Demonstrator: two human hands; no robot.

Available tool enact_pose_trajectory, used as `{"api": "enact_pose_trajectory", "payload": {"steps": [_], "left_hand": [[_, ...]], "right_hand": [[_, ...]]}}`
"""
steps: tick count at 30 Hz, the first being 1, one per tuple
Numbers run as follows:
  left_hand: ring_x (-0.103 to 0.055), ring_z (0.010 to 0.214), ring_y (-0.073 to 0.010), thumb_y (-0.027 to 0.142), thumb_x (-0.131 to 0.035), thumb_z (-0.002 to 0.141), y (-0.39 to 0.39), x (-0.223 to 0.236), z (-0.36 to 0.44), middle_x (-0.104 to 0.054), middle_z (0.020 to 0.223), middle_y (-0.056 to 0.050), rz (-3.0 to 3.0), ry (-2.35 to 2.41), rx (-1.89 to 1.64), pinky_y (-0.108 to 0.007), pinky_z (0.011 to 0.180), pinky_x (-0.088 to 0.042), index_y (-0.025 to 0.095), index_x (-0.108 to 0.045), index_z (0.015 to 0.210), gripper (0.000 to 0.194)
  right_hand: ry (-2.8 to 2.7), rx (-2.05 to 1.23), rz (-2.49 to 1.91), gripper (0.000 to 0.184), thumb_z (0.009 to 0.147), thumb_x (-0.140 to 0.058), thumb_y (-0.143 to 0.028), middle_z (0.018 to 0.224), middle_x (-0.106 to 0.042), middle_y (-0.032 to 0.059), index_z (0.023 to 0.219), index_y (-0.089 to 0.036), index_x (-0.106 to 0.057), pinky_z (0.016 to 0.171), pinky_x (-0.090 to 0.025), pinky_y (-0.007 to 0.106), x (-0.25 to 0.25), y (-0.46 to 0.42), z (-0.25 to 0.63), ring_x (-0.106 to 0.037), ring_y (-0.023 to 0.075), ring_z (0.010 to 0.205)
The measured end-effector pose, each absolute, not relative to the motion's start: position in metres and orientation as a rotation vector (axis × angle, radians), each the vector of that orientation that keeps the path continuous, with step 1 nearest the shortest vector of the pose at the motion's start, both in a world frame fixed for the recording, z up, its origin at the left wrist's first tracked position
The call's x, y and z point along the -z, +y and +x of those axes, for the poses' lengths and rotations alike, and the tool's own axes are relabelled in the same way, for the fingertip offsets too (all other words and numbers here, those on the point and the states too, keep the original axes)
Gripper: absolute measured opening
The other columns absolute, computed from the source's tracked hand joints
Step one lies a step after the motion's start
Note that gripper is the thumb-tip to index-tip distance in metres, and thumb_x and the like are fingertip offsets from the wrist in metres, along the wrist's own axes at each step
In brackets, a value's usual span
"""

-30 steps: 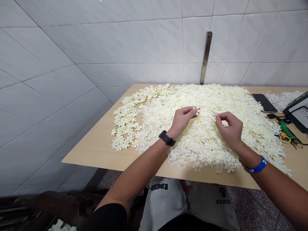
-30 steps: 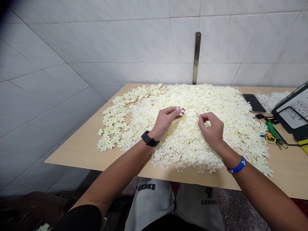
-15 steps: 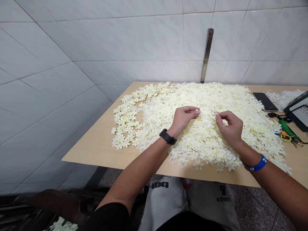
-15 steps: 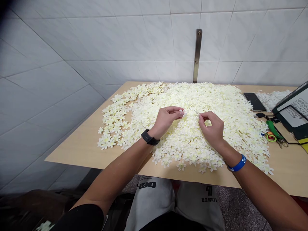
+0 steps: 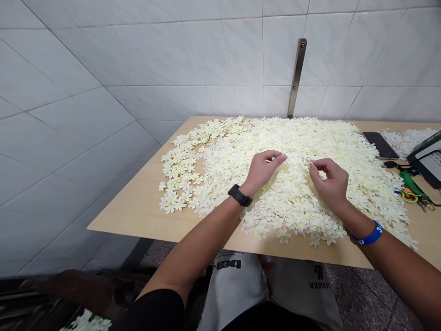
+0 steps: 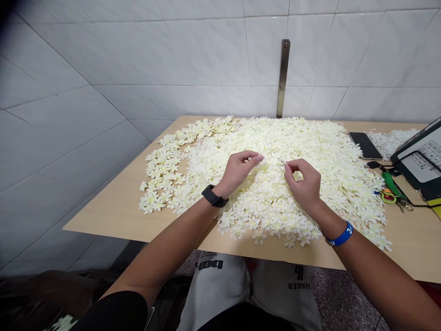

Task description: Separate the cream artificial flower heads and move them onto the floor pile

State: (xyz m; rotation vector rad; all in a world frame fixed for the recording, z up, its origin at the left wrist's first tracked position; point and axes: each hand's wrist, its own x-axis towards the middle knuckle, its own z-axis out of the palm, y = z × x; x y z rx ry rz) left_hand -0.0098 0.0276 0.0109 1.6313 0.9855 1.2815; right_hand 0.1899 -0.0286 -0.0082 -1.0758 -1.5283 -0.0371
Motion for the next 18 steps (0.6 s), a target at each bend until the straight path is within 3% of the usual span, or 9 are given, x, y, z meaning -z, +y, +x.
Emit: {"api": "enact_pose_trajectory", "payload": {"steps": [4, 8, 13, 18], "left_hand": [[-0.066, 0.098, -0.0211, 0.043, -0.078, 0.082, 0.033, -0.005, -0.012, -0.072, 0.102, -0.007, 1.719, 1.103, -1.350, -0.034, 0.087, -0.051, 0.019, -0.071, 0.075, 0.026], [-0.058, 0.126, -0.0256, 0.032, -0.075, 0.087, 0.031, -0.004, -0.012, -0.067, 0.128, -0.008, 2.027, 1.207, -1.457, -0.045, 0.110, -0.045, 0.023, -0.073, 0.101, 0.017], [-0.071, 0.088, -0.0149, 0.035, -0.067, 0.095, 0.015, -0.004, -0.001, -0.077, 0.098, -0.005, 2.159, 0.807, -1.408, -0.029, 0.080, -0.058, 0.021, -0.074, 0.103, 0.018], [-0.073, 0.087, -0.0158, 0.030, -0.069, 0.093, 0.008, 0.000, 0.007, -0.079, 0.093, -0.006, 2.160, 0.682, -1.453, -0.029, 0.082, -0.059, 0.019, -0.077, 0.091, 0.014]], "right_hand": [[-1.530, 0.038, -1.070, 0.006, 0.089, -0.065, -0.019, 0.076, -0.070, 0.0018, 0.084, -0.021, -0.067, 0.066, -0.055, 0.033, 0.008, -0.029, 0.190, -0.066, 0.0173, 0.068], [-1.514, 0.025, -1.113, 0.007, 0.090, -0.064, -0.021, 0.077, -0.070, 0.0025, 0.084, -0.021, -0.068, 0.066, -0.056, 0.033, 0.008, -0.030, 0.188, -0.066, 0.0175, 0.069], [-1.566, 0.016, -1.051, 0.006, 0.090, -0.065, -0.021, 0.075, -0.071, 0.0023, 0.086, -0.021, -0.069, 0.064, -0.056, 0.032, 0.006, -0.033, 0.184, -0.067, 0.0173, 0.068], [-1.694, -0.080, -0.911, 0.002, 0.091, -0.068, -0.022, 0.082, -0.074, 0.0033, 0.091, -0.022, -0.070, 0.066, -0.058, 0.031, 0.005, -0.035, 0.183, -0.069, 0.0170, 0.071]]}}
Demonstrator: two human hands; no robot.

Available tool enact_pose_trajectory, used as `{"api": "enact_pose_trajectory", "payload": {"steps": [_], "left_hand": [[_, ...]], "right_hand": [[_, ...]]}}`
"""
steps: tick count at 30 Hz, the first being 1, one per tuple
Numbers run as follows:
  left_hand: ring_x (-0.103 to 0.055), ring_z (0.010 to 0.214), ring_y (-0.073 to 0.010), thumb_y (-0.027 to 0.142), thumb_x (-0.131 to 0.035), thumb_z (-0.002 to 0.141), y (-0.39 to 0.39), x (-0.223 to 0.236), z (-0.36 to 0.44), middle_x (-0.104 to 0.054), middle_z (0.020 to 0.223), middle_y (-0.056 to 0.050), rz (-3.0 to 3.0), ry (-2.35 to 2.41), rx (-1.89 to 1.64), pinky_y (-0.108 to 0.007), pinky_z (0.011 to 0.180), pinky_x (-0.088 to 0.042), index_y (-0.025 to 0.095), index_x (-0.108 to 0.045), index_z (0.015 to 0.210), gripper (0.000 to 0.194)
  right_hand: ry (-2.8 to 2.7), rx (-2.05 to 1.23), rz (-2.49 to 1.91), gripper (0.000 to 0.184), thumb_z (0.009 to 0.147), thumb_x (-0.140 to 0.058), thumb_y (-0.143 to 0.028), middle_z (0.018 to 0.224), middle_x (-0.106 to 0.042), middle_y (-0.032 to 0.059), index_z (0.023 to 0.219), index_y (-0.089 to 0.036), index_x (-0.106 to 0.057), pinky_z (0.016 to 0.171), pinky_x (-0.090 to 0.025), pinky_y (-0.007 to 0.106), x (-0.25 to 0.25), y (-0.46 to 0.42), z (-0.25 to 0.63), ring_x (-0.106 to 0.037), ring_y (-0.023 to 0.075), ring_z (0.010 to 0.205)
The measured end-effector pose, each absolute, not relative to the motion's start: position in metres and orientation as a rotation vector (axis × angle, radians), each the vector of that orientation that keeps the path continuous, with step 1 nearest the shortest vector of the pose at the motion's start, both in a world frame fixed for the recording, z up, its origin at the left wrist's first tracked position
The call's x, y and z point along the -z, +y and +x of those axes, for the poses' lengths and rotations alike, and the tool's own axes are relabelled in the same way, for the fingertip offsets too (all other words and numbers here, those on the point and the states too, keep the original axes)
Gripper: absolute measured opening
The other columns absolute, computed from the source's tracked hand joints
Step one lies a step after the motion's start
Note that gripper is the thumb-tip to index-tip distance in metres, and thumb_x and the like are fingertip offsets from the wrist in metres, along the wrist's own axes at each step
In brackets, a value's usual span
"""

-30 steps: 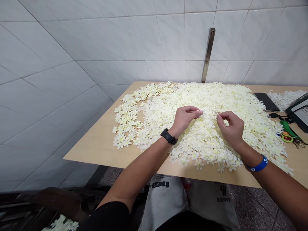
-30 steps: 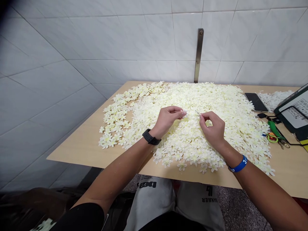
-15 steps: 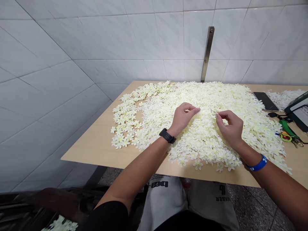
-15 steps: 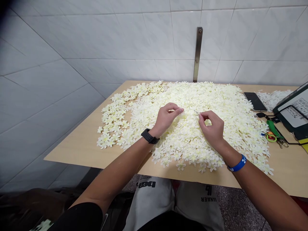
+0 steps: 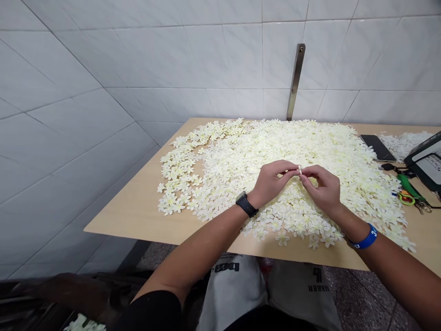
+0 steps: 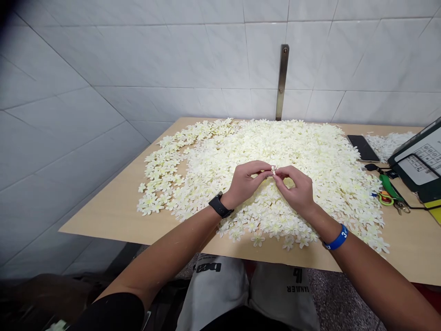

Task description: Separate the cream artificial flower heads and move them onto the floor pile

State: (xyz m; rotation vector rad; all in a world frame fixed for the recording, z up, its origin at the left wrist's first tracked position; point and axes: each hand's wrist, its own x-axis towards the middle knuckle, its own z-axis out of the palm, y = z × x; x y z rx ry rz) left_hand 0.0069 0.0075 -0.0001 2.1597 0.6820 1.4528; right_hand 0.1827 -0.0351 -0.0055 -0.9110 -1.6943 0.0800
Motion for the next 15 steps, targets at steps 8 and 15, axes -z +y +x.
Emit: {"api": "enact_pose_trajectory", "payload": {"steps": [8, 15], "left_hand": [[-0.070, 0.075, -0.0137, 0.026, -0.075, 0.087, 0.007, -0.004, 0.003, -0.078, 0.080, -0.002, 2.010, 0.711, -1.421, -0.026, 0.070, -0.054, 0.020, -0.078, 0.078, 0.011], [-0.069, 0.074, -0.0126, 0.014, -0.070, 0.084, 0.008, -0.013, -0.001, -0.077, 0.079, -0.002, 1.851, 0.668, -1.255, -0.025, 0.070, -0.053, 0.020, -0.079, 0.078, 0.012]], "right_hand": [[-1.692, -0.305, -0.889, 0.001, 0.089, -0.074, -0.023, 0.083, -0.074, 0.0026, 0.089, -0.022, -0.073, 0.066, -0.056, 0.030, 0.009, -0.033, 0.187, -0.068, 0.0162, 0.073], [-1.633, -0.406, -0.911, 0.005, 0.085, -0.078, -0.026, 0.081, -0.074, 0.0023, 0.085, -0.022, -0.073, 0.067, -0.057, 0.031, 0.008, -0.033, 0.187, -0.069, 0.0176, 0.072]]}}
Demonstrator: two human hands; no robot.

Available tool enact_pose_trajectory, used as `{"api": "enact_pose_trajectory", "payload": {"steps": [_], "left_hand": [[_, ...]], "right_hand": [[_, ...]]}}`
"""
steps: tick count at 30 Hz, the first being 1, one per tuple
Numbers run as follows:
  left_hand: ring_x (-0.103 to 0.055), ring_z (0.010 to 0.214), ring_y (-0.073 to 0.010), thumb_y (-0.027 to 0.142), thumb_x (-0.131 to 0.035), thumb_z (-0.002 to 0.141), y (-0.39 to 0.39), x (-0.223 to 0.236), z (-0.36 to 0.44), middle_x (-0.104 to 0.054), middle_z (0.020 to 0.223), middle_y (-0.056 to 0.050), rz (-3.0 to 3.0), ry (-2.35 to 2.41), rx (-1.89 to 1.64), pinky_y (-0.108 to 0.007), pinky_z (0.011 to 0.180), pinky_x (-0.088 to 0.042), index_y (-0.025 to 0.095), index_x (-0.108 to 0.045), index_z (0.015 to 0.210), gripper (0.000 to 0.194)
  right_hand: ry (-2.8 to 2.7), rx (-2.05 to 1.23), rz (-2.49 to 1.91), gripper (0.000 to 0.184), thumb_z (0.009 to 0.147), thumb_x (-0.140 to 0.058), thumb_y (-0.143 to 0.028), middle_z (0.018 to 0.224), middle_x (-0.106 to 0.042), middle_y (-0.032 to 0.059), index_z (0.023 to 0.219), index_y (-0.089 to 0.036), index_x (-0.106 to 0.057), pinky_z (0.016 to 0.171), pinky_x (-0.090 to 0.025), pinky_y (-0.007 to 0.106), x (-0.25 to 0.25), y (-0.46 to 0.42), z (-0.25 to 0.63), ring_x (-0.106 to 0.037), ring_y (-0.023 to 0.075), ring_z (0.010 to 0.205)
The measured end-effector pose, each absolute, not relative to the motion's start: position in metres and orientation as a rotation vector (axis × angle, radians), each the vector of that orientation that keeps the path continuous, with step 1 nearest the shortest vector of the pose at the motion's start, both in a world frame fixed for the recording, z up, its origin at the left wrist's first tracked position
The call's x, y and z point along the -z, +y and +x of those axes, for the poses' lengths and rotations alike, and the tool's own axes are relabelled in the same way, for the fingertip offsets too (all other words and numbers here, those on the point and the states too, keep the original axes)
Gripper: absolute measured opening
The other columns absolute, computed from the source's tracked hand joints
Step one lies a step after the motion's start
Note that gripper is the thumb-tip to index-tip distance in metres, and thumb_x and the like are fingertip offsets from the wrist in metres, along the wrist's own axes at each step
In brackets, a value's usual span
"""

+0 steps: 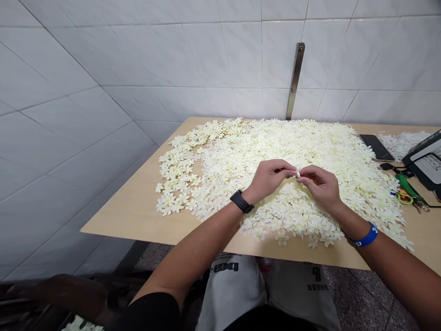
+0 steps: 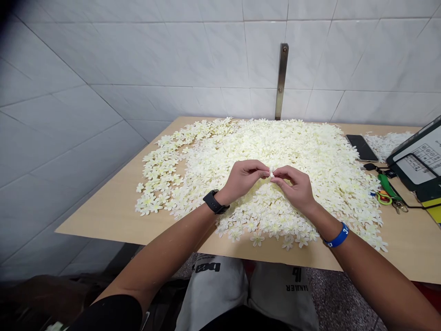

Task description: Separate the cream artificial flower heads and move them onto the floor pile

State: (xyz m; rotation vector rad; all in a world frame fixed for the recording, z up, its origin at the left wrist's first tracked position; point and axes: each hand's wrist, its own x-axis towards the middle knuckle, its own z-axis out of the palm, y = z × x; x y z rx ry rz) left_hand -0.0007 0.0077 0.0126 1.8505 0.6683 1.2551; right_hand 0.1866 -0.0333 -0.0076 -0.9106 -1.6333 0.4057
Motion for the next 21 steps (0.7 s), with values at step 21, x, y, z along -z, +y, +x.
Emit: {"api": "enact_pose_trajectory", "payload": {"steps": [21], "left_hand": [[-0.055, 0.069, -0.0103, 0.045, -0.066, 0.090, 0.014, -0.014, -0.002, -0.062, 0.077, -0.001, 1.749, 0.860, -1.133, -0.023, 0.062, -0.046, 0.016, -0.062, 0.080, 0.032]], "right_hand": [[-1.598, -0.508, -0.988, 0.010, 0.091, -0.069, -0.032, 0.084, -0.070, 0.0039, 0.092, -0.022, -0.068, 0.071, -0.059, 0.033, 0.017, -0.030, 0.187, -0.068, 0.0174, 0.075]]}}
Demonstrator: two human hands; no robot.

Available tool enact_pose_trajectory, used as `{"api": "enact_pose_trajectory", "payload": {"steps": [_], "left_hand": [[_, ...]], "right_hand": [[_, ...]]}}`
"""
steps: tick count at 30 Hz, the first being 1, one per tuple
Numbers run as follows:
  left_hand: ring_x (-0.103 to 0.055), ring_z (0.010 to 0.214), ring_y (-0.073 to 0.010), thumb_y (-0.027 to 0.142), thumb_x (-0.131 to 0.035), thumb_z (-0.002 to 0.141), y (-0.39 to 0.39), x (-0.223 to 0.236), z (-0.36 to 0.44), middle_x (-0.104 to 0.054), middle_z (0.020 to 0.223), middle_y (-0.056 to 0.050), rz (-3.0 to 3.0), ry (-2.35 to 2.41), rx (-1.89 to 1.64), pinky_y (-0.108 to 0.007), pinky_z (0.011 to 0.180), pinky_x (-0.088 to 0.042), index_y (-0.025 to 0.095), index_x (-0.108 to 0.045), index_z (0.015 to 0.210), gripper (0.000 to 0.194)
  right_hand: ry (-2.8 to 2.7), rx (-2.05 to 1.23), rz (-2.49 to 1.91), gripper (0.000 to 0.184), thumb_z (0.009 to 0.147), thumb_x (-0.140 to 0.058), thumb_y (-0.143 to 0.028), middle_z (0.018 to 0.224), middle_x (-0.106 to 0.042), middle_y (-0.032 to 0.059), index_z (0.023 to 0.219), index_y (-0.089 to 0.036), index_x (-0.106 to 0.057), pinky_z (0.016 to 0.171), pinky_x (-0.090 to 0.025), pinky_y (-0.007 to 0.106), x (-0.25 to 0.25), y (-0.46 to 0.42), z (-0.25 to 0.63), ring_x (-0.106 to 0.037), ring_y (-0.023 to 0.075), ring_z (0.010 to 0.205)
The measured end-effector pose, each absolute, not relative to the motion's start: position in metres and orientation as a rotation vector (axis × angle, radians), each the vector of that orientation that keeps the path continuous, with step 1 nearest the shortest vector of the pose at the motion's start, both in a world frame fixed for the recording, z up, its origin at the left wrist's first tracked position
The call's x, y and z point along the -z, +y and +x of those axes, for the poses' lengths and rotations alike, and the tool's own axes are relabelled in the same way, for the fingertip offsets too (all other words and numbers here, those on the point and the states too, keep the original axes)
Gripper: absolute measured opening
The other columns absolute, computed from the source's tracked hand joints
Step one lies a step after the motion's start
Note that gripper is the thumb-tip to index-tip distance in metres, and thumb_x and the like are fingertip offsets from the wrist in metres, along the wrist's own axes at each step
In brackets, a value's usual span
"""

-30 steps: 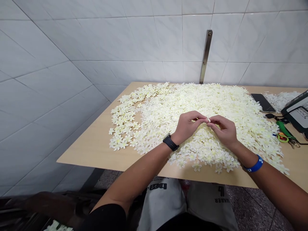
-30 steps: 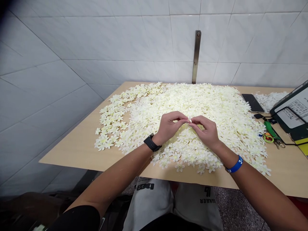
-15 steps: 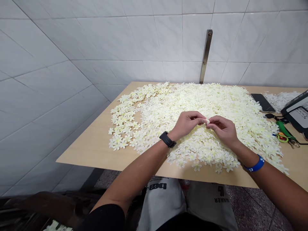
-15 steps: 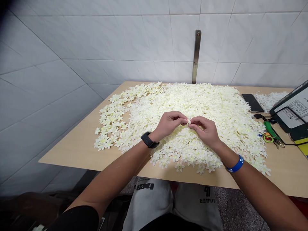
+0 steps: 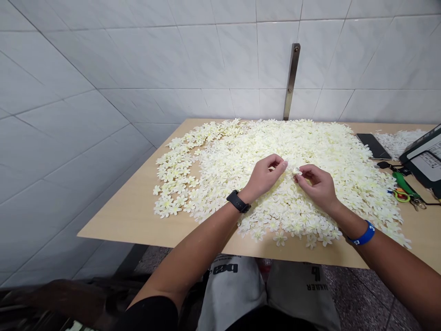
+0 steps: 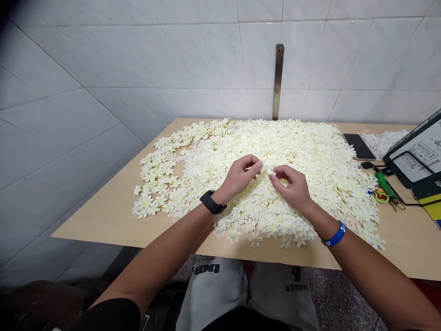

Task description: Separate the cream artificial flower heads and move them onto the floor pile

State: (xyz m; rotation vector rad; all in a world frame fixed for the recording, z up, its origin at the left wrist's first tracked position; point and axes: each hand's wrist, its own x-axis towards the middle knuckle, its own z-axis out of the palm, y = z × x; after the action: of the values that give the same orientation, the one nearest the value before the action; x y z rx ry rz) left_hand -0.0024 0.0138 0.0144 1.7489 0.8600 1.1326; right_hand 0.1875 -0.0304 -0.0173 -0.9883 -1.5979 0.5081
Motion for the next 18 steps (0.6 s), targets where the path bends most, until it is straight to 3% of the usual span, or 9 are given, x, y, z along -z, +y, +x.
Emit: {"api": "enact_pose_trajectory", "payload": {"steps": [4, 9, 13, 18], "left_hand": [[-0.060, 0.080, -0.0124, 0.034, -0.065, 0.093, 0.011, -0.013, -0.001, -0.068, 0.091, -0.004, 1.945, 0.960, -1.271, -0.023, 0.065, -0.047, 0.018, -0.064, 0.089, 0.017], [-0.068, 0.088, -0.0142, 0.034, -0.067, 0.094, 0.006, -0.009, 0.003, -0.075, 0.099, -0.006, 2.074, 0.722, -1.331, -0.024, 0.071, -0.054, 0.020, -0.074, 0.097, 0.015], [-0.070, 0.087, -0.0148, 0.027, -0.069, 0.093, 0.003, -0.006, 0.006, -0.077, 0.092, -0.005, 2.111, 0.665, -1.460, -0.028, 0.078, -0.056, 0.020, -0.077, 0.091, 0.011], [-0.070, 0.081, -0.0146, 0.025, -0.070, 0.091, 0.001, -0.009, 0.005, -0.077, 0.086, -0.004, 2.034, 0.729, -1.433, -0.028, 0.074, -0.055, 0.020, -0.076, 0.084, 0.010]], "right_hand": [[-1.549, -0.415, -1.038, 0.008, 0.091, -0.068, -0.030, 0.082, -0.068, 0.0027, 0.091, -0.022, -0.067, 0.070, -0.056, 0.032, 0.015, -0.030, 0.187, -0.065, 0.0169, 0.074], [-1.574, -0.340, -1.075, 0.011, 0.092, -0.067, -0.031, 0.079, -0.069, 0.0031, 0.087, -0.022, -0.067, 0.068, -0.054, 0.032, 0.011, -0.032, 0.185, -0.065, 0.0173, 0.072], [-1.614, -0.356, -1.064, 0.012, 0.093, -0.066, -0.032, 0.078, -0.069, 0.0031, 0.088, -0.021, -0.067, 0.066, -0.052, 0.032, 0.010, -0.034, 0.184, -0.064, 0.0169, 0.071], [-1.614, -0.428, -1.052, 0.015, 0.094, -0.065, -0.035, 0.076, -0.068, 0.0027, 0.089, -0.021, -0.068, 0.064, -0.051, 0.031, 0.009, -0.035, 0.185, -0.065, 0.0166, 0.069]]}}
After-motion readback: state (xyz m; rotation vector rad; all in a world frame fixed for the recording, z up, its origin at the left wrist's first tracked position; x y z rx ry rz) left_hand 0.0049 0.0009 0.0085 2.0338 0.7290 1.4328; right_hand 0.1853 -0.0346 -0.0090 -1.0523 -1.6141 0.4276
